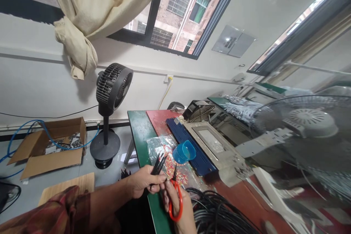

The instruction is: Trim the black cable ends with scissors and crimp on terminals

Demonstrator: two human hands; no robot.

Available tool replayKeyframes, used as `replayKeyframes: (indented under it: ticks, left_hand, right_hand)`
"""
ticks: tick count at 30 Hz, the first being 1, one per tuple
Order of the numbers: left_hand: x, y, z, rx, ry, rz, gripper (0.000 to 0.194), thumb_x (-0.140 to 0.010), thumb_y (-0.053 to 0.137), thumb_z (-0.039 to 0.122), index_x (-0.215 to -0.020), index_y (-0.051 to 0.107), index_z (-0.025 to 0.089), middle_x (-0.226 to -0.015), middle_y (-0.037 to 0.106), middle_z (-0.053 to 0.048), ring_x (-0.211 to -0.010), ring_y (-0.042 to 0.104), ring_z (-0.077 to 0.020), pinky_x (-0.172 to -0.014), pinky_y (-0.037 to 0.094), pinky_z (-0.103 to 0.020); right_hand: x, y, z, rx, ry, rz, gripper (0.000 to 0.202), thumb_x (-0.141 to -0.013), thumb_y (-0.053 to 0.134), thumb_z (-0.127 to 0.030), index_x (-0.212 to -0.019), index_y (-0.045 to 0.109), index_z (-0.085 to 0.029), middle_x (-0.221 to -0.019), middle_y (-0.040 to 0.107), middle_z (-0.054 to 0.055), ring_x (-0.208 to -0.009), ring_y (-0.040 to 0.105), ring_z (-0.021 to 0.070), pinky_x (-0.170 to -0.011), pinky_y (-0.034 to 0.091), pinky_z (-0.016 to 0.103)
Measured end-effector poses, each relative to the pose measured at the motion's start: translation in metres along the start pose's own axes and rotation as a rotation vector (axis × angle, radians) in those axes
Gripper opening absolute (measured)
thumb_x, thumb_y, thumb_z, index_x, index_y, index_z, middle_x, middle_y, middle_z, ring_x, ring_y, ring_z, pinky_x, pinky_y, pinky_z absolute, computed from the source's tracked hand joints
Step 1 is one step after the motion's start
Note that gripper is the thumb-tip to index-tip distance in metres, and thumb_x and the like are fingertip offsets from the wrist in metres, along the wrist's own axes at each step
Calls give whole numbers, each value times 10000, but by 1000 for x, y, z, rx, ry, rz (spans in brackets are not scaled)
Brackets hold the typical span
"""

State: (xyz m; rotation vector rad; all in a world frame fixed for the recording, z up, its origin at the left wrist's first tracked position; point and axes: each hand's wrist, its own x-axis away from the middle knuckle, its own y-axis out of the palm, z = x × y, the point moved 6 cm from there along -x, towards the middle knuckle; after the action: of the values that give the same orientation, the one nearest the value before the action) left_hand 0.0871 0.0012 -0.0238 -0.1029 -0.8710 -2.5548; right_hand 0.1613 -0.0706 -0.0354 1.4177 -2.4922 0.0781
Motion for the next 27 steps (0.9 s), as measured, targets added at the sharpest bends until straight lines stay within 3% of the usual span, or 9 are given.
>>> replayKeyframes:
  ticks: [4, 11, 15, 27]
  left_hand:
    - [-2, -2, -2, 39, -7, -4, 404, -615, 738, 453, -635, 502, 126, -468, 399, 81, -368, 249, -5, -395, 94, -202]
    - [-1, 0, -4, 25, -85, -50, 398, -627, 731, 444, -592, 519, 109, -491, 463, 44, -341, 259, 1, -382, 93, -206]
    - [0, 1, -5, 16, -123, -67, 409, -610, 742, 445, -562, 510, 110, -476, 470, 39, -331, 259, 1, -369, 92, -204]
    - [1, 0, -9, 27, -118, -243, 336, -689, 705, 373, -584, 529, 107, -479, 465, 36, -338, 245, -7, -372, 115, -204]
  right_hand:
    - [2, 0, -4, 91, -29, -1, 498, -604, 683, -622, -517, 494, -169, -389, 413, -51, -340, 354, 63, -367, 231, 203]
    - [1, 2, 1, -195, 20, -11, 507, -672, 620, -629, -493, 479, -176, -394, 431, -35, -350, 366, 65, -368, 227, 198]
    - [1, 3, 2, -192, 36, -9, 501, -696, 610, -611, -481, 488, -175, -375, 415, -36, -326, 337, 60, -356, 200, 202]
    - [10, 7, -5, -275, 27, -102, 439, -653, 704, -523, -506, 466, -185, -426, 412, -51, -386, 305, 58, -398, 245, 209]
